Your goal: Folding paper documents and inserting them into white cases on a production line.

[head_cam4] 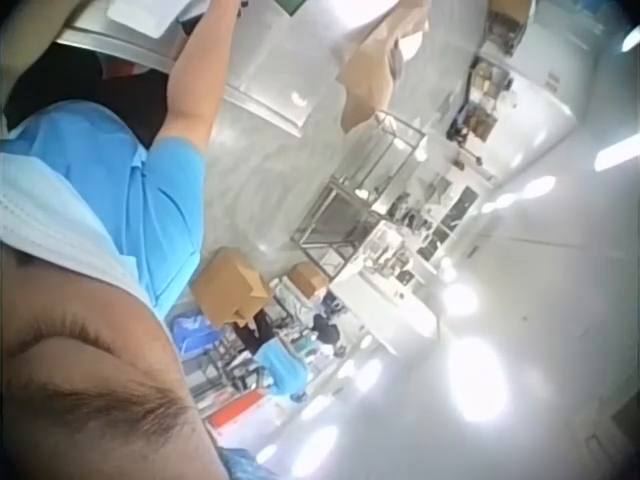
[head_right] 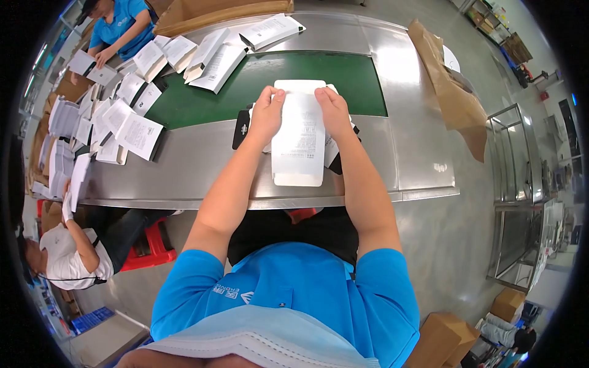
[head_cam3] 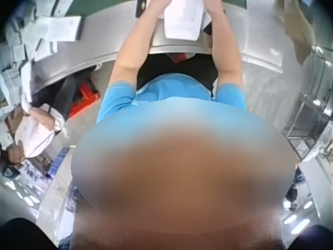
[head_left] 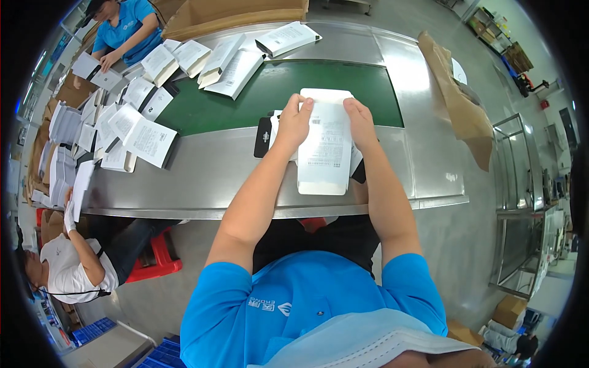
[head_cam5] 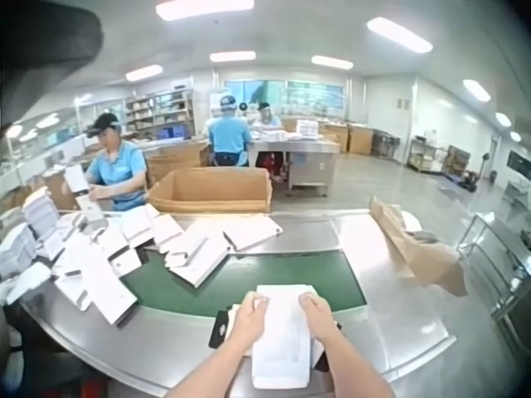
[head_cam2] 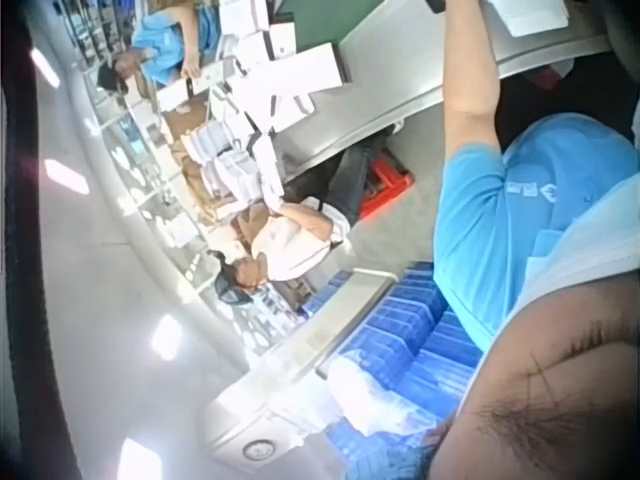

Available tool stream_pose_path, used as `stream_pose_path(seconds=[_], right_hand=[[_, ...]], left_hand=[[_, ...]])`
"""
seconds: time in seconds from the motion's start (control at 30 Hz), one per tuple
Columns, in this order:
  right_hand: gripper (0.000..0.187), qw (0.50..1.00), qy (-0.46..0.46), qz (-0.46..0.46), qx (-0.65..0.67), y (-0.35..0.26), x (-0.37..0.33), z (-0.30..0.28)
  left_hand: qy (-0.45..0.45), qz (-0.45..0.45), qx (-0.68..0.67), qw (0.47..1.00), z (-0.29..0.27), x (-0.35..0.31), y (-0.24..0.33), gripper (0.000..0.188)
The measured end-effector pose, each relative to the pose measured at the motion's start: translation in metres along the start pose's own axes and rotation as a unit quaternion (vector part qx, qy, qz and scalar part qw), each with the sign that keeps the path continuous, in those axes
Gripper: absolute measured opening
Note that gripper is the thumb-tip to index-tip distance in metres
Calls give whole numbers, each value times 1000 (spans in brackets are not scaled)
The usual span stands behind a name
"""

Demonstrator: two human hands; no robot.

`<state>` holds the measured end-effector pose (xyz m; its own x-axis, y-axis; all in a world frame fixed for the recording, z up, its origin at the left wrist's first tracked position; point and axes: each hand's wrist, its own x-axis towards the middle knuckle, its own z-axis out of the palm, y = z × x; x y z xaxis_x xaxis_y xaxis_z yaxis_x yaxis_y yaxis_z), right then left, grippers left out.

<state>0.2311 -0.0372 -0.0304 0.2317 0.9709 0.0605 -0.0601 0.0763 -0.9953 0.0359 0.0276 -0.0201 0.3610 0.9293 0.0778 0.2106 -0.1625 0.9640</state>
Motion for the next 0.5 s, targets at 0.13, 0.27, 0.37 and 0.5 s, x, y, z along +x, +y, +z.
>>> stream_pose_path(seconds=[0.13, 0.27, 0.37, 0.5], right_hand=[[20, 996, 67, -62, 13, -23, -10, 23], [20, 997, 32, -24, 65, -21, -8, 15], [19, 994, -4, 51, 95, -24, -9, 13], [16, 984, -13, 60, 167, -32, -10, 16]], left_hand=[[19, 8, -265, 964, 10, -7, 16, 25], [46, 22, -297, 954, 9, -8, 16, 21], [28, -30, -266, 963, 11, -4, 3, 18], [42, -26, -248, 967, 16, -5, 2, 17]])
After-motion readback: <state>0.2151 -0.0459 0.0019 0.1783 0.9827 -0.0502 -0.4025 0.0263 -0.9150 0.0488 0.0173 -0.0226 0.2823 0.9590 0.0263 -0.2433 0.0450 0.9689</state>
